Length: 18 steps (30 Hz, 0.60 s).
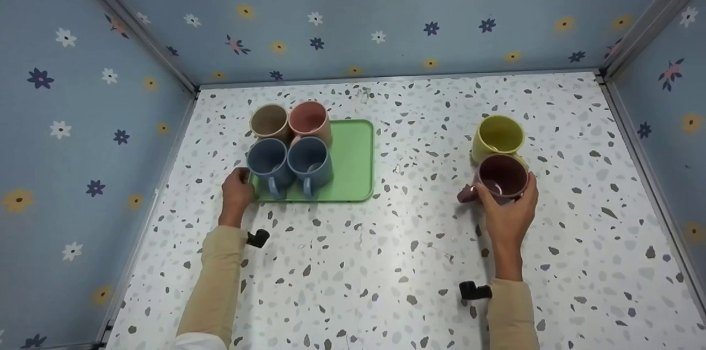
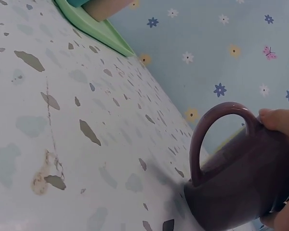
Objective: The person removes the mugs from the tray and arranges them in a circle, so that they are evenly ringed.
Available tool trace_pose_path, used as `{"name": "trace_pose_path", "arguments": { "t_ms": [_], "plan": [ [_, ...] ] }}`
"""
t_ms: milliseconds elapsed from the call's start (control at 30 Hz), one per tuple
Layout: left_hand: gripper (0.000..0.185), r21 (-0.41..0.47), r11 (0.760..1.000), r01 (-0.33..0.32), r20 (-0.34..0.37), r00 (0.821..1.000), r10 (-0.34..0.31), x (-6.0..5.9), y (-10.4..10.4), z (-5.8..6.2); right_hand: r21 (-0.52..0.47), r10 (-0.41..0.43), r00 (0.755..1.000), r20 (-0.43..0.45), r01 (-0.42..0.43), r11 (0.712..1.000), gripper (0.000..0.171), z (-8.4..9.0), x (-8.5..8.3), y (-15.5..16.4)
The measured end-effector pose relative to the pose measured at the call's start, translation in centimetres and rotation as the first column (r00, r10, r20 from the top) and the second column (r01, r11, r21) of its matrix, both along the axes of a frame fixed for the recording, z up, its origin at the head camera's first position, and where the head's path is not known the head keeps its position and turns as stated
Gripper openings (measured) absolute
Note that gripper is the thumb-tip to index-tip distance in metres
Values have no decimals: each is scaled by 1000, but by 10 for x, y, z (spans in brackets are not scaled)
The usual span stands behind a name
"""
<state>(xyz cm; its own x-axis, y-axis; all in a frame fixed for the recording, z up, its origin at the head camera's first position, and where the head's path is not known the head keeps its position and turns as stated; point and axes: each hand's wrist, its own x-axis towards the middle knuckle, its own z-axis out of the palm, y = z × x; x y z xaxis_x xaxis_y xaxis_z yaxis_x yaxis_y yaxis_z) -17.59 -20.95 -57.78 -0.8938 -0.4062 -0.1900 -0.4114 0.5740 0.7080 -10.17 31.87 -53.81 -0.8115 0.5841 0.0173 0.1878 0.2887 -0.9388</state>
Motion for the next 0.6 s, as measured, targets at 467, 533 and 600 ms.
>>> {"name": "trace_pose_path", "arguments": {
  "t_ms": [467, 533, 600],
  "plan": [
    [39, -5, 1000, 4, -4, 1000, -4, 2, 0, 1, 10, -16, 998, 67, 15, 1000, 95, 4, 1, 7],
    [39, 6, 1000, 1, -4, 1000, -1, 2, 0, 1, 10, -23, 998, 59, 22, 1000, 92, 3, 1, 8],
    [38, 14, 1000, -4, -10, 1000, 5, 2, -1, 0, 6, -24, 999, 45, 24, 1000, 91, 3, 1, 9]
  ]
}}
